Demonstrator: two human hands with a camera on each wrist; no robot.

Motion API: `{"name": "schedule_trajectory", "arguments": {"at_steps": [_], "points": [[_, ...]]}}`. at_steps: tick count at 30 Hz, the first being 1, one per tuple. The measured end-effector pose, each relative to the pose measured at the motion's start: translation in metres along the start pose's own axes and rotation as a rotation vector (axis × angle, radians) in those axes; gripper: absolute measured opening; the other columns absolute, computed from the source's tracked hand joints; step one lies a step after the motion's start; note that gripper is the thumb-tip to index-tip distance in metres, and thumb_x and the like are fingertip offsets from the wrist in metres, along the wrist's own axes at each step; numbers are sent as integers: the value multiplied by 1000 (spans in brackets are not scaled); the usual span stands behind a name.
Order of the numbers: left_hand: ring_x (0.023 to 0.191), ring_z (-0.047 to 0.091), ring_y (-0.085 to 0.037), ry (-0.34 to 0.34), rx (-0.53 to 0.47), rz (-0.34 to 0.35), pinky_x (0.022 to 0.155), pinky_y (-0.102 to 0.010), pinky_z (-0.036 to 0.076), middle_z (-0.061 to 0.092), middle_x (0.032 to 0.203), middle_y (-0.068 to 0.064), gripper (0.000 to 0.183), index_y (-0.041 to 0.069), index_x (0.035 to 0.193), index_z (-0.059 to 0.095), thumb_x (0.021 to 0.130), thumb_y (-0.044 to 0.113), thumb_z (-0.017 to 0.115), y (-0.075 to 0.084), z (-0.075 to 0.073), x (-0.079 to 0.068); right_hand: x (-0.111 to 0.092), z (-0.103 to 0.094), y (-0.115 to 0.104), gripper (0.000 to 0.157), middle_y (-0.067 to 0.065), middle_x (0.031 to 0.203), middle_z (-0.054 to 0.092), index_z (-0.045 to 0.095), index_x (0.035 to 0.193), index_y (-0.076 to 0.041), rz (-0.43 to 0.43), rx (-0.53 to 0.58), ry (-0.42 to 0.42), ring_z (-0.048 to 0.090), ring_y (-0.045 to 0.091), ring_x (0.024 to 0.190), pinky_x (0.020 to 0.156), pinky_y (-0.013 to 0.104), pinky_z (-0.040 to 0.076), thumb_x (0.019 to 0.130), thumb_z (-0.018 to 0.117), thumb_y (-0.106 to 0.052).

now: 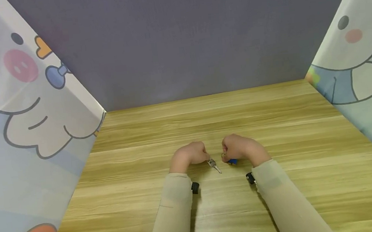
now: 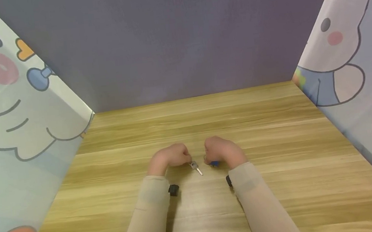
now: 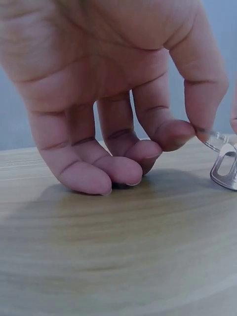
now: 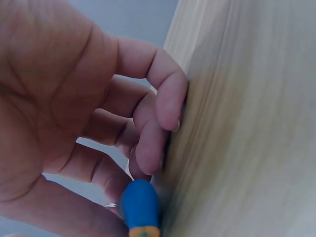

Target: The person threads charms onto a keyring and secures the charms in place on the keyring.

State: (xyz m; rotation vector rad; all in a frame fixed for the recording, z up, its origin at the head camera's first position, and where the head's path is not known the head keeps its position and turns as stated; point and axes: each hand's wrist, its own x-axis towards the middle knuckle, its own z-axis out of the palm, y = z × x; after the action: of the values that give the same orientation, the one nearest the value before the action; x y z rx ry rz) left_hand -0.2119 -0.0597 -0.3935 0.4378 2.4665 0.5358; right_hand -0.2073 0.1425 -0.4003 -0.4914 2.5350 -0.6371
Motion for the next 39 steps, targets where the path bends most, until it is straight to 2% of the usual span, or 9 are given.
{"name": "schedule_trajectory", "arguments": {"at_steps": [8,15,20,25,28,30,35,37,39], "points": [[54,44,-13,55,17,-34,52,-27,38,49,60,3,37,12,72,61,105,28,65,3,-1,-4,0,0,1,33,-3,67,52,57,70,-13,7,27,-3,48,12,59,59,25,41,93,80,-16],[50,53,-12,110,4,50,52,-25,42,65,60,-7,36,2,74,72,103,22,70,4,-2,-10,-1,2,1,34,-3,65,51,56,69,-14,-11,14,2,47,12,58,60,25,40,94,78,-16],[48,47,-10,141,22,80,51,-24,39,60,54,-2,37,4,70,72,102,21,68,3,-3,-11,-2,1,4,35,-4,65,48,54,70,-14,-32,44,-9,43,11,58,61,25,39,97,76,-16],[48,36,-8,175,-31,121,50,-24,33,40,52,8,42,16,61,52,102,20,64,2,-7,-13,-6,-3,14,34,-3,66,48,56,72,-13,-57,131,-23,39,12,58,61,27,37,103,69,-18],[54,33,-10,219,-131,189,54,-27,32,39,59,7,35,15,66,55,100,18,61,1,-10,-17,-9,-4,21,28,0,71,56,65,82,-8,-100,215,-24,42,13,60,60,27,39,107,63,-18],[61,43,-9,248,-226,232,61,-28,41,54,68,7,28,13,74,66,101,21,61,0,-12,-20,-11,-5,25,24,4,77,58,70,93,-4,-152,291,-9,45,14,64,61,28,42,108,61,-20],[103,69,-15,299,-595,308,100,-42,56,79,109,0,18,12,98,83,100,26,71,0,-18,-26,-23,-9,24,26,14,122,72,69,107,1,-282,530,127,68,27,116,100,43,57,109,62,-23],[109,72,-22,317,-785,350,108,-46,55,81,107,-4,17,9,98,82,100,22,71,3,-19,-28,-29,-14,21,25,14,141,69,66,103,1,-325,620,194,62,31,136,116,54,49,109,61,-23],[104,74,-25,339,-960,394,110,-47,55,80,100,-7,18,5,96,80,102,19,71,7,-19,-29,-33,-19,17,23,16,142,68,64,99,-1,-347,694,250,62,31,136,119,58,45,109,60,-20]]}}
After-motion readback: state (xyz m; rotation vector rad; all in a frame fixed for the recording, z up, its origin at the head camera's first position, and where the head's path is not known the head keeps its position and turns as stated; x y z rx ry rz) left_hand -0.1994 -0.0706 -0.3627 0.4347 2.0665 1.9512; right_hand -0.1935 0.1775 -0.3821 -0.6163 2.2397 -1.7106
